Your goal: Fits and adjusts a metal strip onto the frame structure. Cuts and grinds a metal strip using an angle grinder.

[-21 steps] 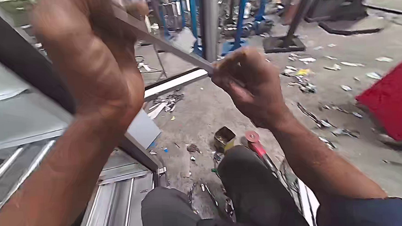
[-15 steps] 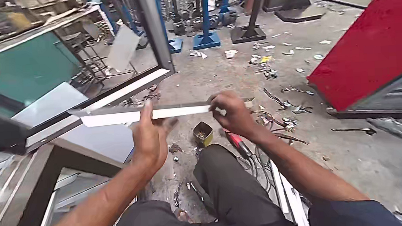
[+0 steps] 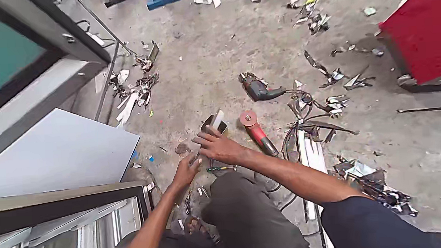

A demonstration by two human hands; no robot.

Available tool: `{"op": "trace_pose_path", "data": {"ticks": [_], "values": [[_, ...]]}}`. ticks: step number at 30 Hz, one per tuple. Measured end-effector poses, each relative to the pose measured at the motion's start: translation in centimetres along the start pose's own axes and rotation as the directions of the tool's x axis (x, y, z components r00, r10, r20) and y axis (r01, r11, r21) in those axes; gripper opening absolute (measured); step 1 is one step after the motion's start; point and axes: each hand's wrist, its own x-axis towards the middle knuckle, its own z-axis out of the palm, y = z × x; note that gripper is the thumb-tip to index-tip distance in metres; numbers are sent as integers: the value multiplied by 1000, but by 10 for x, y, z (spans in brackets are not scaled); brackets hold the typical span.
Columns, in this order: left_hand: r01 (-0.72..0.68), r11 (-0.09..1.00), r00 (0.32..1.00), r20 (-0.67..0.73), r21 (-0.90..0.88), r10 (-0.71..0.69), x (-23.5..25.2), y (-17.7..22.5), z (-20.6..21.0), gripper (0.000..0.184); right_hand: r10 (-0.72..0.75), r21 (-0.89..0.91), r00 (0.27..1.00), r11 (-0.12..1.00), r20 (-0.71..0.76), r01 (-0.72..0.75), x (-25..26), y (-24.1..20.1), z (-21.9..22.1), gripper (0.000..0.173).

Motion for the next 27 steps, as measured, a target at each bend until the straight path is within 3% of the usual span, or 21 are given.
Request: {"op": "trace_pose_path", "data": {"ticks": [2,4,6,8,9,10,12,18,20,22,24,25,27], "values": [[28,999,999,-30,-28,-29,12,-32,9,25,154,89,984,985,-90,-146,-28,-5,18,24],[59,998,997,-51,-33,-60,30,-57,16,27,448,160,874,892,-188,-423,-72,6,40,28],[96,995,995,-28,-29,-97,42,-75,26,29,788,191,604,615,-118,-765,-128,27,62,49],[101,995,994,-33,6,-101,57,-85,33,31,958,217,284,283,-25,-934,-178,55,81,73],[101,995,994,-44,16,-100,63,-91,38,31,982,209,184,174,30,-962,-201,66,92,81],[97,995,994,-50,16,-96,71,-96,42,31,986,200,133,111,97,-973,-222,77,104,87],[86,996,996,-35,0,-86,84,-104,49,31,974,195,105,65,201,-979,-243,92,125,88],[105,990,994,-9,-94,-106,88,-114,64,31,946,63,43,24,321,-998,-222,118,132,91],[72,996,994,-74,-52,-76,81,-112,62,43,913,34,7,-8,409,-999,-218,130,125,94],[-67,991,962,-258,115,95,69,-110,62,48,871,176,-8,-109,491,-978,-216,136,122,86],[-279,935,839,-418,218,348,57,-103,70,36,830,492,-14,-345,558,-799,-216,137,130,60],[-380,906,814,-399,186,423,53,-92,76,30,794,631,-3,-485,608,-605,-211,135,134,49],[-505,862,822,-282,37,494,50,-63,95,23,706,708,82,-686,704,-167,-189,132,136,48]]}}
